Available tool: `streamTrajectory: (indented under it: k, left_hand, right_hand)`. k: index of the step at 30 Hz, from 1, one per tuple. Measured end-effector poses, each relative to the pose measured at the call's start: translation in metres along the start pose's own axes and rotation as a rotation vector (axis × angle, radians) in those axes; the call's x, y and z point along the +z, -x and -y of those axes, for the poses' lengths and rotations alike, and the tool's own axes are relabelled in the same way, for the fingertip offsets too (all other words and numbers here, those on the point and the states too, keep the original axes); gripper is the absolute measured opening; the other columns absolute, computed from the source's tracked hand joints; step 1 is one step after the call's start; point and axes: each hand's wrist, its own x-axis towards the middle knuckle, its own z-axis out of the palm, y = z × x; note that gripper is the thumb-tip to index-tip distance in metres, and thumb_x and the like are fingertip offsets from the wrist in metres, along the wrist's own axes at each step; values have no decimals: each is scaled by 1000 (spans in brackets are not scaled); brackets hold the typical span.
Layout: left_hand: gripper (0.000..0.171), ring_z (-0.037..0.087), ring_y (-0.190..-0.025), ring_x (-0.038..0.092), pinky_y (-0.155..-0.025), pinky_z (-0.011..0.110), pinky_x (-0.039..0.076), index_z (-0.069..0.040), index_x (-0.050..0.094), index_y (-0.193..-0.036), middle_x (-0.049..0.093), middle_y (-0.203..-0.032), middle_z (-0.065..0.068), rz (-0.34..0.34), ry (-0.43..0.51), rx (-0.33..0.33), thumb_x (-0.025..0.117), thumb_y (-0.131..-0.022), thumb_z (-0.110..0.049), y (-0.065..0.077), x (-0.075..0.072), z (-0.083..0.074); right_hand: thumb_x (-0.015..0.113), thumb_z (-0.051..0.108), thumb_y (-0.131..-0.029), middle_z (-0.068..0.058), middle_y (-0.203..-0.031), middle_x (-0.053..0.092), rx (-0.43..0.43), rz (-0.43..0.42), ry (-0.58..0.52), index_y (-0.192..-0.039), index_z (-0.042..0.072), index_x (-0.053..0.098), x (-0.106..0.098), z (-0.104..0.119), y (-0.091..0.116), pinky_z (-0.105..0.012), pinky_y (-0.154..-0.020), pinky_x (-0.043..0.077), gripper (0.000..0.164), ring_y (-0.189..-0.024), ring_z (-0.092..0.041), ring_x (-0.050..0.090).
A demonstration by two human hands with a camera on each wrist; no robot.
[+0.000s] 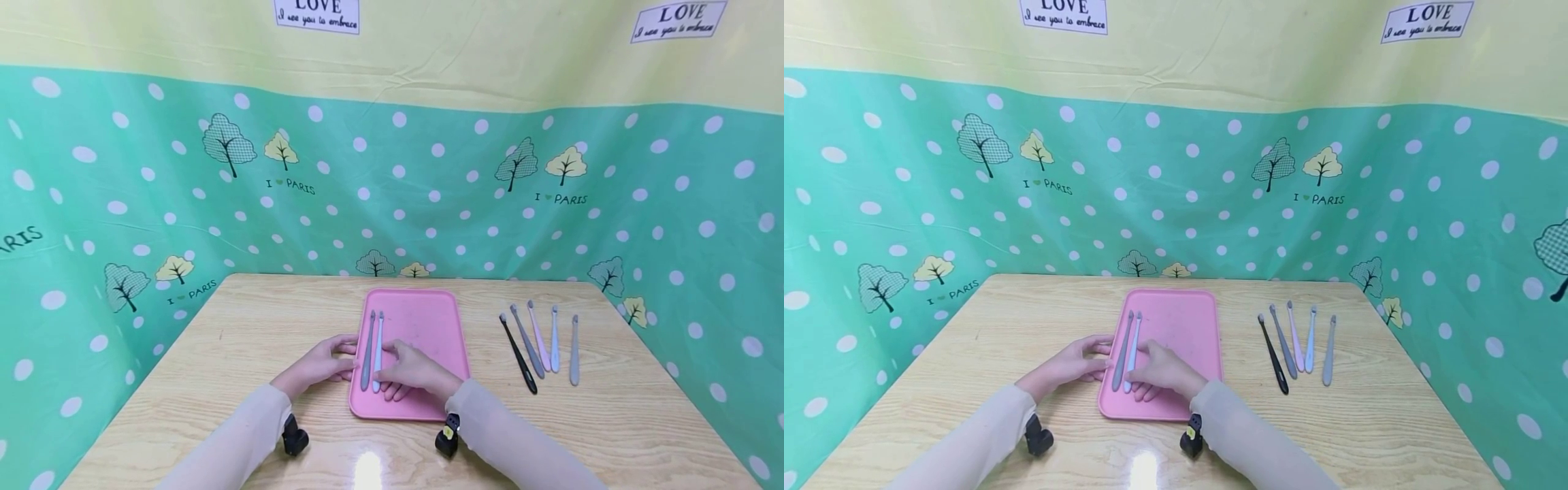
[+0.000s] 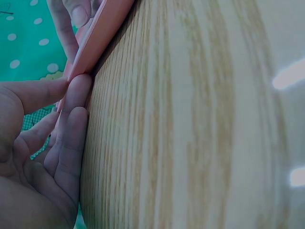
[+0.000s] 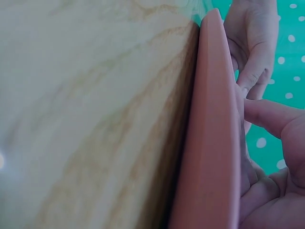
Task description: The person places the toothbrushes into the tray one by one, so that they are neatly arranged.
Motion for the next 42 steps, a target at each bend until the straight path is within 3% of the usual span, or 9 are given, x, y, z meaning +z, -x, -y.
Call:
streamTrajectory:
  k: [30, 42]
  left_hand:
    - [65, 23, -78, 69, -69, 34, 59, -6, 43, -151, 54, -125, 17, -13, -12, -6, 70, -93, -10, -2, 0, 3]
    - [64, 22, -77, 69, -69, 34, 59, -7, 44, -150, 55, -125, 16, -21, -6, -16, 71, -92, -10, -3, 0, 3]
  right_hand:
    - [77, 16, -88, -18, -80, 70, -7, 26, -2, -150, -2, 33, -4, -2, 0, -34, -51, 58, 79, -57, -23, 69]
    - [74, 18, -91, -17, -81, 71, -1, 20, 16, -151, -3, 32, -29, 1, 17, -37, -55, 60, 76, -61, -26, 70]
